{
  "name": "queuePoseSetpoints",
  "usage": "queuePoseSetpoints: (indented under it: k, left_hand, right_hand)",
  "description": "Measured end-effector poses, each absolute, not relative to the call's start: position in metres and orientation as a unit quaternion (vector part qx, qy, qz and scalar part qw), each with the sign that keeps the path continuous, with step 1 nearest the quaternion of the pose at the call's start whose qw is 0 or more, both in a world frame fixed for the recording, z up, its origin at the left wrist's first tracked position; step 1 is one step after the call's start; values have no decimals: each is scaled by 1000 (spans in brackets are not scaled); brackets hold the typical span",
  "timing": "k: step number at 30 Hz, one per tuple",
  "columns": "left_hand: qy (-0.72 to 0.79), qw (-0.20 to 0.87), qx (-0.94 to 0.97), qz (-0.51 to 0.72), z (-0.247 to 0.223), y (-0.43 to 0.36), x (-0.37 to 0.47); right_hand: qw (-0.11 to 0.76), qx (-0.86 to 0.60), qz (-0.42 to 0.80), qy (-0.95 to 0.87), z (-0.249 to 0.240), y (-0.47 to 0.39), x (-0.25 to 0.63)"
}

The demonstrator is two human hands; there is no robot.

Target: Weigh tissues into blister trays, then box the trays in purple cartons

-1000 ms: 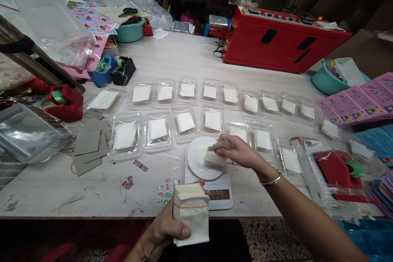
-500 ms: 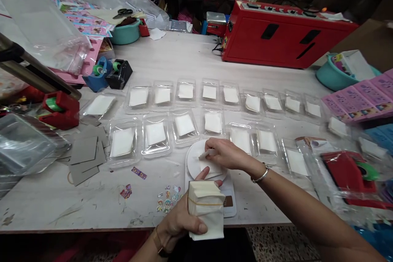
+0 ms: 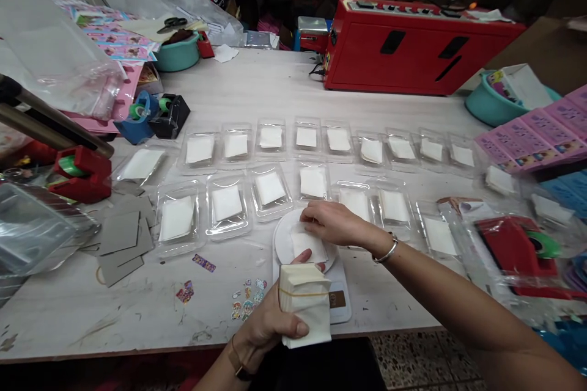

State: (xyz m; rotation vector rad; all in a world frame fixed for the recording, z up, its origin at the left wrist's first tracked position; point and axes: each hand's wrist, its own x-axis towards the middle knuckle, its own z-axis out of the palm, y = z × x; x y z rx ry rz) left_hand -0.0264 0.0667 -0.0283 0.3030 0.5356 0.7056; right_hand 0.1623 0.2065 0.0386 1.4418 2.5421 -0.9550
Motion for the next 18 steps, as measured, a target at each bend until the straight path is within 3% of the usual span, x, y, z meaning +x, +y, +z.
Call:
queuePoseSetpoints:
  k: [10, 18]
  left_hand:
    - [272, 883, 157, 350, -23, 69, -29]
    - [237, 910, 127, 316, -28, 13, -73]
  right_hand:
    - [16, 446, -245, 861, 35, 199, 165]
    - [-261, 510, -271, 774, 51, 141, 213]
